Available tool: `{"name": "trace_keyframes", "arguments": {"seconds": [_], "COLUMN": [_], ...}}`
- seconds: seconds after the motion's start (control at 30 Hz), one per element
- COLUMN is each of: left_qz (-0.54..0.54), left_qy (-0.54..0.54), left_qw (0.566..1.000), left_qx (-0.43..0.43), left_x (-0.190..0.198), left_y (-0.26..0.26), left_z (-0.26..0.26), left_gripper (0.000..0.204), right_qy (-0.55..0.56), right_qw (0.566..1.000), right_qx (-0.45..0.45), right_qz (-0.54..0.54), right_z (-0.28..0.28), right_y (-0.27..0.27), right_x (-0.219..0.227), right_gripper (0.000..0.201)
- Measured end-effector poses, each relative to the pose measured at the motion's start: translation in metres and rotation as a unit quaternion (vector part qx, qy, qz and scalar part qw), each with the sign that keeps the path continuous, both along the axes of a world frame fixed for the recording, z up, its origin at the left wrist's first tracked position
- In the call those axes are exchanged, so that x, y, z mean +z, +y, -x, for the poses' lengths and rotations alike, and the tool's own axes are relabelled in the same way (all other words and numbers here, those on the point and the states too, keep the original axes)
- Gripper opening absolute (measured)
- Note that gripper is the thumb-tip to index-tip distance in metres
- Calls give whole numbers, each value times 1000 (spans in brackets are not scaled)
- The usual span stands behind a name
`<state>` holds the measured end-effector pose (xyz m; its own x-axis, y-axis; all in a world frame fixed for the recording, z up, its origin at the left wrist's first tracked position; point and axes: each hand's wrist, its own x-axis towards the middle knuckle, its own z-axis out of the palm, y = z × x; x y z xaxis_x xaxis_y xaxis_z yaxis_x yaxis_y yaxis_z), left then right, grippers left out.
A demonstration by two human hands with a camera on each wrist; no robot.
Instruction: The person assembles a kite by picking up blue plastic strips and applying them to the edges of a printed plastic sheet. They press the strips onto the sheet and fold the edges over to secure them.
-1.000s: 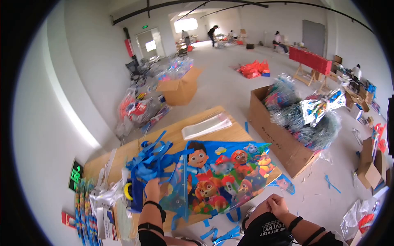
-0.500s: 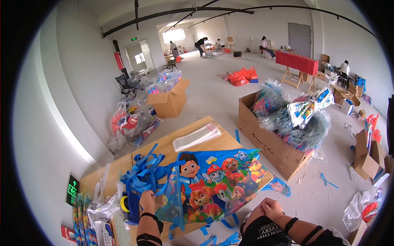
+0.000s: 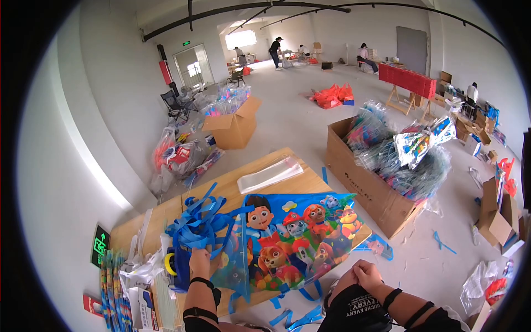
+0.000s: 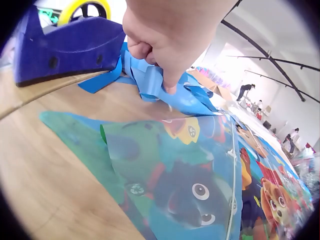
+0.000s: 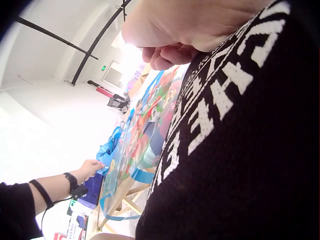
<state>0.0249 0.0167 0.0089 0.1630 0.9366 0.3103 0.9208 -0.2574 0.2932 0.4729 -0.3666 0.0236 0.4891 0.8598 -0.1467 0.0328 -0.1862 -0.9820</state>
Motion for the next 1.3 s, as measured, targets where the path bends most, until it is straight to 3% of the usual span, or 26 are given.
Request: {"name": "trace_keyframes", "arguments": {"seconds": [0.13,0.2,0.23,0.27,0.37,0.43,0.5,0.57,0.6,0.67,0.77,0.83,0.87,0.97,1.0,1.03,1.07,1.13,1.2,1.3], "left_qz": [-81,-138,-139,-123,-60,39,-13,17,-21,-57,-32,36,139,112,125,200,268,304,327,281], "left_qy": [-27,-105,-104,-175,-334,-358,-319,-320,-295,-266,-267,-326,-362,-360,-363,-468,-564,-587,-628,-666], "left_qw": [996,981,981,970,926,916,920,906,903,898,893,880,870,875,875,810,728,706,667,661], "left_qx": [-31,-88,-86,-114,-168,-178,-228,-277,-312,-346,-360,-344,-304,-303,-295,-292,-282,-255,-232,-201], "left_x": [14,32,42,61,113,147,175,162,155,144,130,117,121,122,120,119,119,126,135,126], "left_y": [-2,3,2,-5,-49,-98,-158,-194,-209,-238,-274,-289,-300,-301,-302,-300,-299,-302,-306,-309], "left_z": [-9,-22,-29,-42,-79,-97,-114,-121,-122,-124,-121,-113,-108,-92,-86,-83,-80,-75,-73,-66], "left_gripper": [13,13,13,12,11,12,12,11,11,10,12,15,16,20,20,23,27,28,21,10], "right_qy": [-9,-5,-1,-1,-14,-131,-191,13,14,217,232,230,207,164,54,-59,-57,-175,-176,-178], "right_qw": [1000,1000,1000,1000,999,988,974,974,973,941,939,946,950,952,963,962,963,932,929,926], "right_qx": [8,11,14,17,30,82,114,219,222,243,222,192,181,185,195,205,208,251,273,310], "right_qz": [-4,-10,-15,-16,-14,-28,-40,-63,-65,-88,-120,-121,-149,-183,-176,-172,-164,-194,-175,-124], "right_z": [0,3,6,6,12,23,38,67,86,122,145,155,158,171,174,176,179,185,190,194], "right_y": [4,7,8,10,16,20,28,42,47,53,64,58,54,39,33,30,28,23,18,10], "right_x": [-8,-5,-4,-7,-9,8,17,26,44,89,87,97,102,114,120,125,126,125,125,131], "right_gripper": [19,18,18,18,18,18,21,25,25,24,18,13,12,8,8,10,10,12,13,15]}}
